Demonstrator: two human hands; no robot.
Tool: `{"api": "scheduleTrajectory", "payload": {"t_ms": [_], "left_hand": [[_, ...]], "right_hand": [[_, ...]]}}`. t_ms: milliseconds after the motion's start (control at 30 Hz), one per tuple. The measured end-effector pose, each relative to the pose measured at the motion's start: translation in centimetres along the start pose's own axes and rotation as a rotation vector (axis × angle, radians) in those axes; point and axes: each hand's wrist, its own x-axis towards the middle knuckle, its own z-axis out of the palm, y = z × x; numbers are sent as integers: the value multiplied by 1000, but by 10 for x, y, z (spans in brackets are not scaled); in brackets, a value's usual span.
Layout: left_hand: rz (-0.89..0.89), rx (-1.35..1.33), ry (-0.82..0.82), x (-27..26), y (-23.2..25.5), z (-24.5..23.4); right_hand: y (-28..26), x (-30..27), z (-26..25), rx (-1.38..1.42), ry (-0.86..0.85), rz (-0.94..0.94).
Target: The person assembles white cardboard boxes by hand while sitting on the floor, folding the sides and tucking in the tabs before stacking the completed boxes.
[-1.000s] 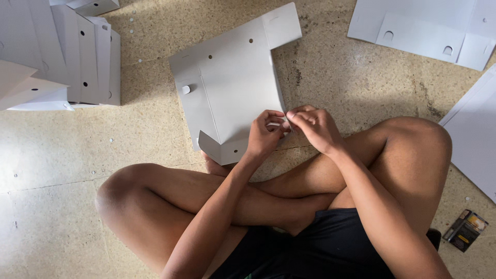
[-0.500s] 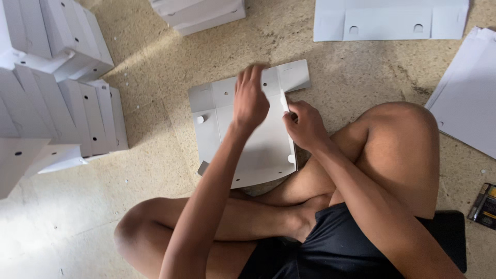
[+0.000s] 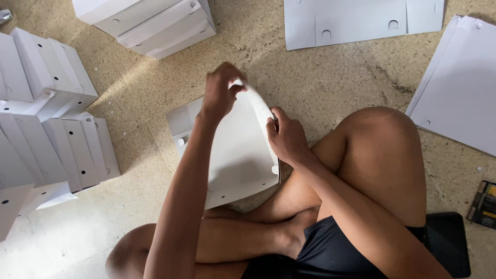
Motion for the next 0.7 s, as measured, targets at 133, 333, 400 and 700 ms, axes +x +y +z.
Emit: {"api": "scheduleTrajectory", "payload": {"t_ms": [133, 333, 400, 700], "left_hand": [[48, -225, 303, -51, -3, -5], [-254, -582, 378, -51, -9, 16], [-270, -642, 376, -43, -13, 19], [-292, -551, 260, -82, 43, 29]], "right_hand": [[2, 1, 7, -45, -14, -44], [3, 2, 7, -33, 16, -30], [7, 3, 7, -2, 39, -29], [-3, 4, 1, 141, -74, 76]]}}
